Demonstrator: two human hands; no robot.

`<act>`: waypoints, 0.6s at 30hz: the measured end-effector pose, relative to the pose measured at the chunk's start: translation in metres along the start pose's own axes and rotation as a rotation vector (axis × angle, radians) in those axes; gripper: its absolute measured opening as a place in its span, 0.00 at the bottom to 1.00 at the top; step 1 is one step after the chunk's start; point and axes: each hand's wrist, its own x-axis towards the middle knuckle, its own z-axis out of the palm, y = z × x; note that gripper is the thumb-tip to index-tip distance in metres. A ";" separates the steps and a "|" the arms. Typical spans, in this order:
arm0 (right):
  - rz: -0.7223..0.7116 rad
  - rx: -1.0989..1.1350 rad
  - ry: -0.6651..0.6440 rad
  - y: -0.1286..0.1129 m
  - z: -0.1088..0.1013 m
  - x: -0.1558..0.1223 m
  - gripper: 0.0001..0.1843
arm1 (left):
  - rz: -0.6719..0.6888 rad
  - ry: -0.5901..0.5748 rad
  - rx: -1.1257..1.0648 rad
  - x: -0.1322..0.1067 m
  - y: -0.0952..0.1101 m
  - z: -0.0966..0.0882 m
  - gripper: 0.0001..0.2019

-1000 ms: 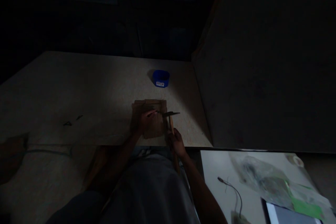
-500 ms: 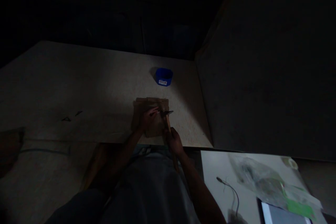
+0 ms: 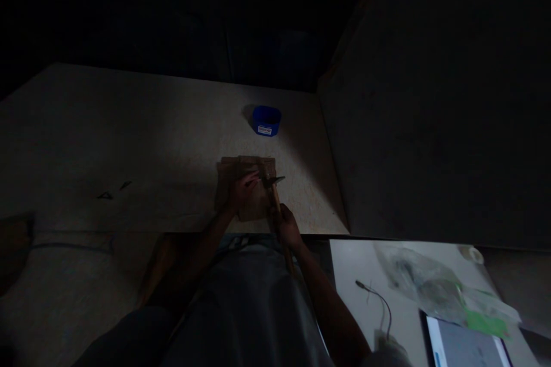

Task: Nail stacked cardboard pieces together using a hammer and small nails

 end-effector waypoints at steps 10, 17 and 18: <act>0.033 0.047 -0.050 -0.004 -0.003 -0.001 0.23 | 0.030 -0.012 0.024 0.002 -0.008 0.004 0.16; -0.102 0.014 -0.032 -0.022 -0.007 -0.001 0.20 | 0.063 0.022 0.069 0.002 -0.016 0.007 0.14; -0.125 -0.010 -0.028 -0.026 -0.008 0.000 0.19 | 0.056 0.019 0.066 0.002 -0.018 0.007 0.14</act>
